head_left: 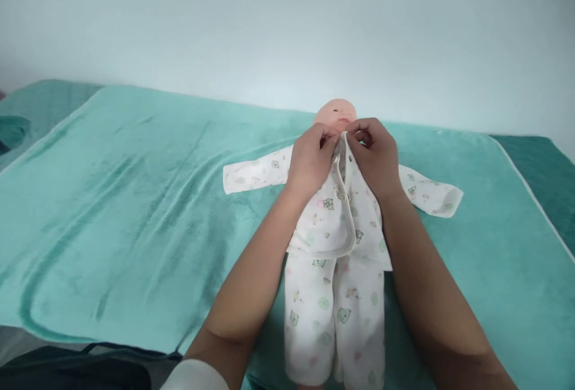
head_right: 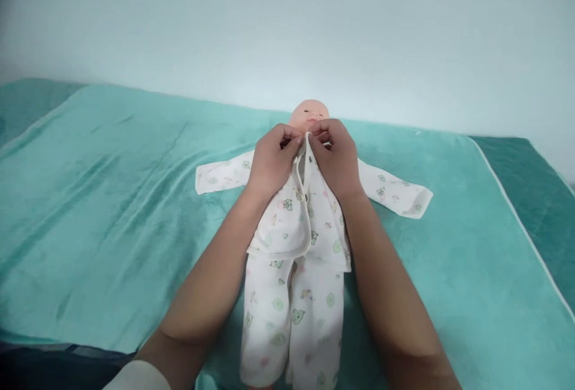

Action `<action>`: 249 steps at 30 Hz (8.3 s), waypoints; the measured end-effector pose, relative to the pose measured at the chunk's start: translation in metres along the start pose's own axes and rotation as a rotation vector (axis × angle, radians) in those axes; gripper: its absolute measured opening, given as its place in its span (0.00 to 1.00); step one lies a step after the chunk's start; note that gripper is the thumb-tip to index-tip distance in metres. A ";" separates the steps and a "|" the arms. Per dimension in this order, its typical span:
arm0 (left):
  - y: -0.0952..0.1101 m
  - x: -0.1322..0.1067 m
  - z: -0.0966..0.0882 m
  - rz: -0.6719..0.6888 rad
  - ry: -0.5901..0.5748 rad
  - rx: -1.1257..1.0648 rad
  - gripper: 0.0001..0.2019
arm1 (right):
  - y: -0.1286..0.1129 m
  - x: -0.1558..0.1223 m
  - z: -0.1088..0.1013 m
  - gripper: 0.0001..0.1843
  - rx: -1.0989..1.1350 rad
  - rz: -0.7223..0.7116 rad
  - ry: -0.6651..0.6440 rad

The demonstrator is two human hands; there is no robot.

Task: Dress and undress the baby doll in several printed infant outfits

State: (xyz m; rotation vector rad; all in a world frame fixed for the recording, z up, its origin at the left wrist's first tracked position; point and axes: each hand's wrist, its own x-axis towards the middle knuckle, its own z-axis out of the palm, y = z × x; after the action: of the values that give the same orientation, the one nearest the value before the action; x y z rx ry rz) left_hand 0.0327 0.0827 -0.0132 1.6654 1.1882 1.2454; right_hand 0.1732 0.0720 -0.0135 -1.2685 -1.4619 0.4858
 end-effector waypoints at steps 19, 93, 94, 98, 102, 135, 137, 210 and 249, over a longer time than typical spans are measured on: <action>-0.007 0.006 -0.005 -0.093 -0.038 -0.207 0.05 | -0.007 -0.009 -0.010 0.10 0.055 0.178 -0.103; -0.010 -0.012 -0.007 0.032 0.007 0.046 0.13 | -0.014 -0.035 -0.013 0.09 -0.026 0.025 -0.103; -0.011 -0.018 -0.008 0.055 0.019 0.066 0.12 | -0.015 -0.039 -0.014 0.09 -0.049 0.005 -0.098; -0.016 -0.048 -0.015 0.149 0.073 0.089 0.11 | -0.021 -0.061 -0.017 0.14 -0.068 -0.008 -0.111; -0.018 -0.065 -0.022 0.247 0.069 0.089 0.09 | -0.030 -0.087 -0.015 0.13 -0.172 -0.098 -0.004; -0.021 -0.025 -0.029 0.186 -0.318 -0.278 0.04 | -0.021 -0.068 -0.014 0.07 0.195 0.323 0.046; -0.022 -0.025 -0.032 0.171 -0.348 -0.303 0.03 | -0.019 -0.069 -0.014 0.08 0.209 0.314 0.041; -0.014 -0.054 -0.021 0.190 -0.100 -0.052 0.07 | -0.041 -0.081 -0.014 0.13 -0.217 0.081 -0.093; 0.011 -0.068 -0.065 0.115 -0.504 0.019 0.02 | -0.099 -0.106 -0.015 0.05 -0.981 0.096 -0.457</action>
State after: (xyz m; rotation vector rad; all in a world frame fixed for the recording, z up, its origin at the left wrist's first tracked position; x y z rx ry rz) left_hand -0.0344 0.0165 -0.0055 1.9334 0.8048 0.8046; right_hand 0.1262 -0.0607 0.0263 -2.0856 -2.1521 0.0863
